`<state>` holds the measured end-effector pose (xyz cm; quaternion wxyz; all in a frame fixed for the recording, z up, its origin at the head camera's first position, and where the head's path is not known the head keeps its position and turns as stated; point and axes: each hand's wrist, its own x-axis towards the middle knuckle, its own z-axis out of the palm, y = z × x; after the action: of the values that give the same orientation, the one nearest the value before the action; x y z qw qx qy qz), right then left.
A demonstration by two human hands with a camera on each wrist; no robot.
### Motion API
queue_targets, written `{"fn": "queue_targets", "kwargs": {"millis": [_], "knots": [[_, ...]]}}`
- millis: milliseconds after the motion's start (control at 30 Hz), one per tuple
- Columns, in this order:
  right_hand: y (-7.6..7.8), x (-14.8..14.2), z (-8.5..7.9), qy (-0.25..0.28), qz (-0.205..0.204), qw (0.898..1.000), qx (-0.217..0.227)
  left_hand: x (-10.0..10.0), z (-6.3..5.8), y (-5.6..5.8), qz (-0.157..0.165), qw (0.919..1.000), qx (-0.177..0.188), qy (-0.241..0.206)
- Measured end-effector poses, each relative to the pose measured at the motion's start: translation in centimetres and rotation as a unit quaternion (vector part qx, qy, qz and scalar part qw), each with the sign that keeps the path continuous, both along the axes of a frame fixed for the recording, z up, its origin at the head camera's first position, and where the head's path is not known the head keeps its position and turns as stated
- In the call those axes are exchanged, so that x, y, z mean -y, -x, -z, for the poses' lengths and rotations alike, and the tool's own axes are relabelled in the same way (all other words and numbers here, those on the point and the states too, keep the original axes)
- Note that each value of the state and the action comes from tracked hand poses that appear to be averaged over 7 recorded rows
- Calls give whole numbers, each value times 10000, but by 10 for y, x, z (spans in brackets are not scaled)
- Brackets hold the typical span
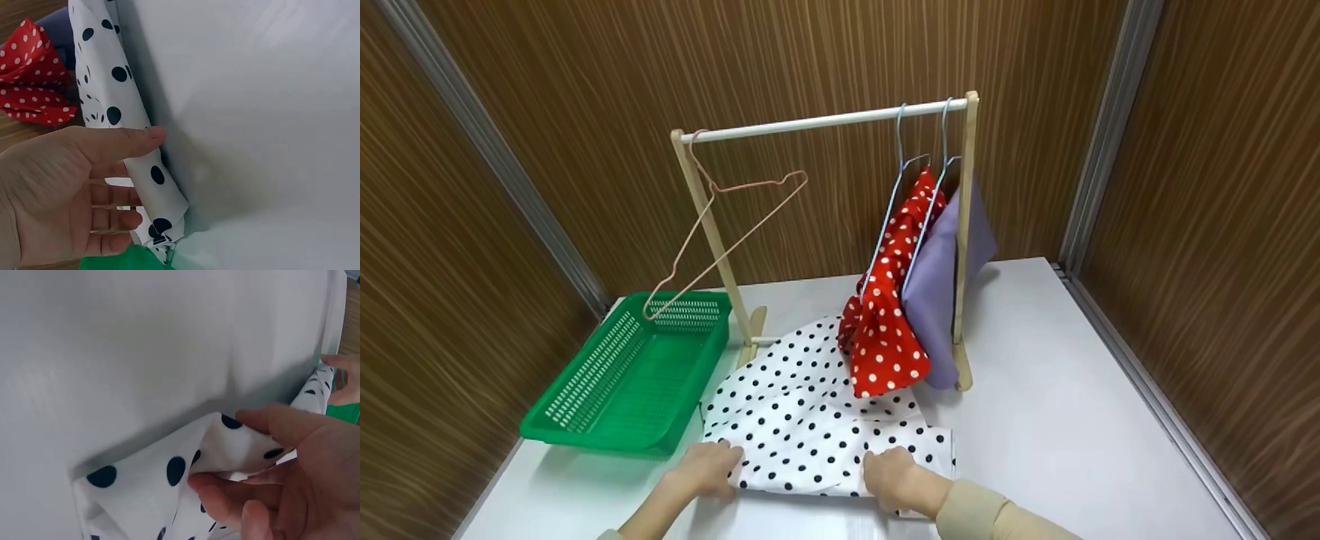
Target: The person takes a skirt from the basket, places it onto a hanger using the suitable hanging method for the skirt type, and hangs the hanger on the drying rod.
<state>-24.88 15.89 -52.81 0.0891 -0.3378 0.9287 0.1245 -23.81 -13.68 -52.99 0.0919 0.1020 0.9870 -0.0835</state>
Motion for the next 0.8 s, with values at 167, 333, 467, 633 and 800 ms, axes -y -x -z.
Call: {"fn": "queue_targets", "kwargs": {"millis": [167, 333, 467, 633, 800], "knots": [[6, -12, 2, 1098, -327, 9934, -83, 9, 1, -3, 424, 9961, -295, -720], [8, -19, -5, 2215, -1113, 9639, -969, 12, -2, -4, 481, 9858, -1071, -1200], [10, -17, -19, 2563, -991, 9579, -832, 9, -4, -3, 39, 9731, -1892, -1313], [15, -15, -8, 2514, -900, 9634, -255, 7, 7, -10, -834, 9650, -2106, -1324], [20, -15, 1, 2462, -849, 9655, 88, 10, 22, -23, -1920, 9364, -1480, -2540]]}}
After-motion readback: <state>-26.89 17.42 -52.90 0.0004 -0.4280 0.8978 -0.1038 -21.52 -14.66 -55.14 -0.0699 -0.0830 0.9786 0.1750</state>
